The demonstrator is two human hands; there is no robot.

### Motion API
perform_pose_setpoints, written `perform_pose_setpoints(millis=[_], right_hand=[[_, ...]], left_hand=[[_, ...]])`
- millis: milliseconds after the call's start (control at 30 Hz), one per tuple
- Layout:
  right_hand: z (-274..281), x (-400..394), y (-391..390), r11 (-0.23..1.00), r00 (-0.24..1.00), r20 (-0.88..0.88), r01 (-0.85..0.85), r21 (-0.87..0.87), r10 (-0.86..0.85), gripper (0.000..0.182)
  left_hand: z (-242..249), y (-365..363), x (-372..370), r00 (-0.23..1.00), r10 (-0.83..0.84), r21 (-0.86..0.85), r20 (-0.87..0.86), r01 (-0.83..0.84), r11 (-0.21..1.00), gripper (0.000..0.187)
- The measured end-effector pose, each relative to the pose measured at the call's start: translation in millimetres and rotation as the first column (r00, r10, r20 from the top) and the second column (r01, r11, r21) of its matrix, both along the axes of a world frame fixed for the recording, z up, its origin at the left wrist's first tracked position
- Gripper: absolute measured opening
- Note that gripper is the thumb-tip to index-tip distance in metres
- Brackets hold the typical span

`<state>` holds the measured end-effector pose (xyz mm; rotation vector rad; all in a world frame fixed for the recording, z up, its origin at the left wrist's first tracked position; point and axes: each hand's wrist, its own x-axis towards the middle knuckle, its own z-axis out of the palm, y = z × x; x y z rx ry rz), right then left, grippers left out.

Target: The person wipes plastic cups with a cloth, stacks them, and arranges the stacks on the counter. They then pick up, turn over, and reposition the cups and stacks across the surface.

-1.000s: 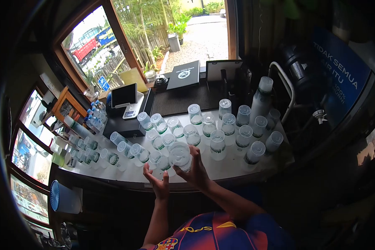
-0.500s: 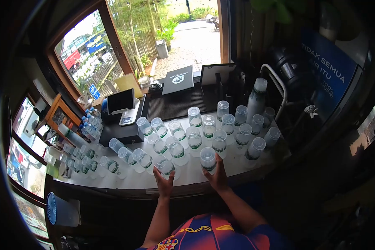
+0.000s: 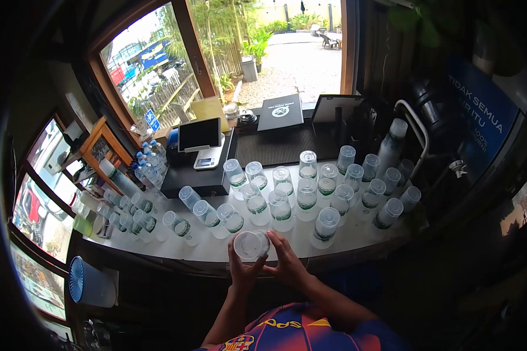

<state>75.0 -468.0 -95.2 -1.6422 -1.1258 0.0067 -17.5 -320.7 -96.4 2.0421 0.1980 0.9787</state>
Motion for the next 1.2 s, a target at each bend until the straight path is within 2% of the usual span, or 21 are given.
perform_pose_setpoints(millis=[33,100,167,233,333,367,533,667,800,900,967,1000,1200], right_hand=[[11.3,0.5,13.9,0.998,0.999,0.032,0.015,0.053,-0.017,0.096],[32.8,3.5,42.3,0.987,0.994,0.088,0.046,0.156,-0.060,0.097],[47.3,10.4,71.1,0.975,0.993,0.092,0.057,0.215,-0.078,0.097],[45.6,17.0,102.7,0.970,0.992,0.084,0.073,0.230,-0.095,0.091],[29.1,17.3,137.5,0.980,0.987,0.026,0.151,0.128,-0.156,0.086],[16.5,18.1,143.0,0.984,0.986,0.027,0.160,0.080,-0.163,0.085],[-52.7,4.3,139.1,0.981,0.986,-0.038,0.156,-0.111,-0.161,0.080],[-87.1,-8.2,95.7,0.971,0.970,-0.083,0.219,-0.091,-0.227,0.079],[-85.1,-6.0,49.9,0.922,0.924,-0.061,0.370,-0.117,-0.378,0.083],[-86.2,4.4,38.3,0.897,0.900,-0.065,0.420,-0.136,-0.431,0.084],[-84.8,8.4,36.6,0.923,0.920,-0.100,0.368,-0.111,-0.378,0.085],[-85.6,10.3,37.4,0.931,0.928,-0.100,0.349,-0.103,-0.359,0.086],[-91.9,19.9,39.0,0.943,0.940,-0.104,0.317,-0.099,-0.326,0.089]], left_hand=[[15.4,5.3,-3.8,0.998,0.008,0.109,0.061,-0.014,0.994,0.090],[41.1,23.8,-8.7,0.998,-0.058,-0.035,0.029,0.059,0.998,0.099],[68.5,37.3,-6.8,0.994,-0.033,-0.002,0.108,0.034,0.999,0.106],[78.1,52.8,-13.4,0.985,0.100,0.032,0.141,-0.105,0.994,0.107],[56.1,79.4,-35.6,0.945,0.268,-0.085,0.186,-0.256,0.963,0.094],[50.6,83.9,-49.0,0.946,0.293,-0.114,0.141,-0.278,0.954,0.086],[-1.5,103.8,-99.7,0.957,0.286,-0.255,-0.057,-0.291,0.922,0.070],[-28.3,107.0,-112.5,0.953,0.252,-0.315,-0.171,-0.295,0.902,0.067],[-47.4,108.6,-95.3,0.958,0.194,-0.301,-0.210,-0.253,0.919,0.070],[-47.5,108.3,-62.6,0.965,0.190,-0.255,-0.182,-0.233,0.939,0.074],[-48.7,111.3,-39.0,0.963,0.237,-0.173,-0.126,-0.256,0.951,0.080],[-50.7,115.6,-28.9,0.960,0.251,-0.117,-0.122,-0.265,0.957,0.088],[-56.2,134.1,28.4,0.924,0.381,-0.048,-0.011,-0.382,0.923,0.100]])
